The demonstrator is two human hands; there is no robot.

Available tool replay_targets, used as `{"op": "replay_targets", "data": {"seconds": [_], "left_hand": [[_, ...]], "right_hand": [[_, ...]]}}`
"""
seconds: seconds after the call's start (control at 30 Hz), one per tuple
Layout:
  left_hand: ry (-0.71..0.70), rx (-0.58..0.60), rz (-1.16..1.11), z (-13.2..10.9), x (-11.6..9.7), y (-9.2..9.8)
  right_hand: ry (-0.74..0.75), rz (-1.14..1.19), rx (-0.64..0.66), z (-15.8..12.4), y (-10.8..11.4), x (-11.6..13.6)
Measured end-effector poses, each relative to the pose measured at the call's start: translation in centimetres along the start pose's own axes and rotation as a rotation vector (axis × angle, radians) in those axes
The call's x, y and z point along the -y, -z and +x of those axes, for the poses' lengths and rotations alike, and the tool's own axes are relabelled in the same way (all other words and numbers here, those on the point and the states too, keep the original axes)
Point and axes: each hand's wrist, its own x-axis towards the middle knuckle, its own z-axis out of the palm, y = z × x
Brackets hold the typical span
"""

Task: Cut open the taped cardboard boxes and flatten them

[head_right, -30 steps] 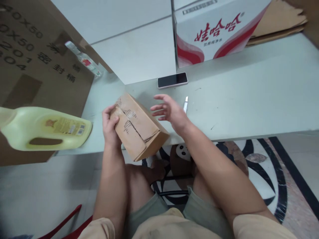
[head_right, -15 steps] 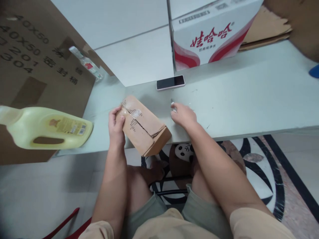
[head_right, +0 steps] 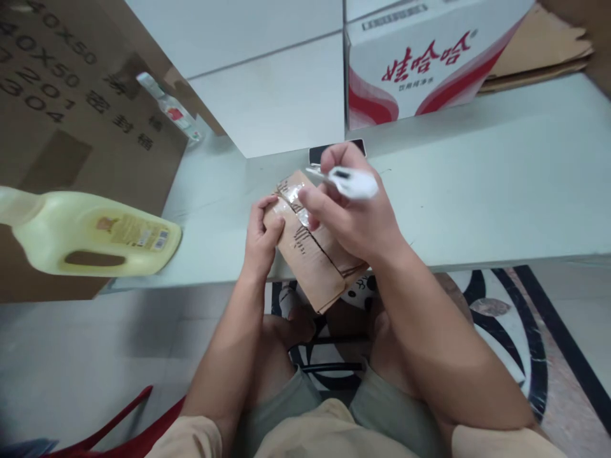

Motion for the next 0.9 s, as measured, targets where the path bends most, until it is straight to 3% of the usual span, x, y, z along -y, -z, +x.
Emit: {"op": "replay_targets", "data": {"seconds": [0.3, 0.5, 0.77, 0.9], "left_hand": [[-0.057, 0.002, -0.035, -0.1, 0.2, -0.5], [-0.057, 0.002, -0.025, -0.2, 0.1, -0.4], [-0.046, -0.008, -0.029, -0.2, 0.0, -0.5], [-0.045, -0.006, -0.022, -0.2, 0.0, -0.5]], "right_hand": [[-0.115, -0.395, 0.027, -0.3, -0.3, -1.1], [-0.089, -0.516, 0.128, -0.2, -0.4, -0.8], [0.016, -0.710, 0.074, -0.2, -0.6, -0.9], [0.060, -0.696, 0.082, -0.2, -0.6, -0.9]]}}
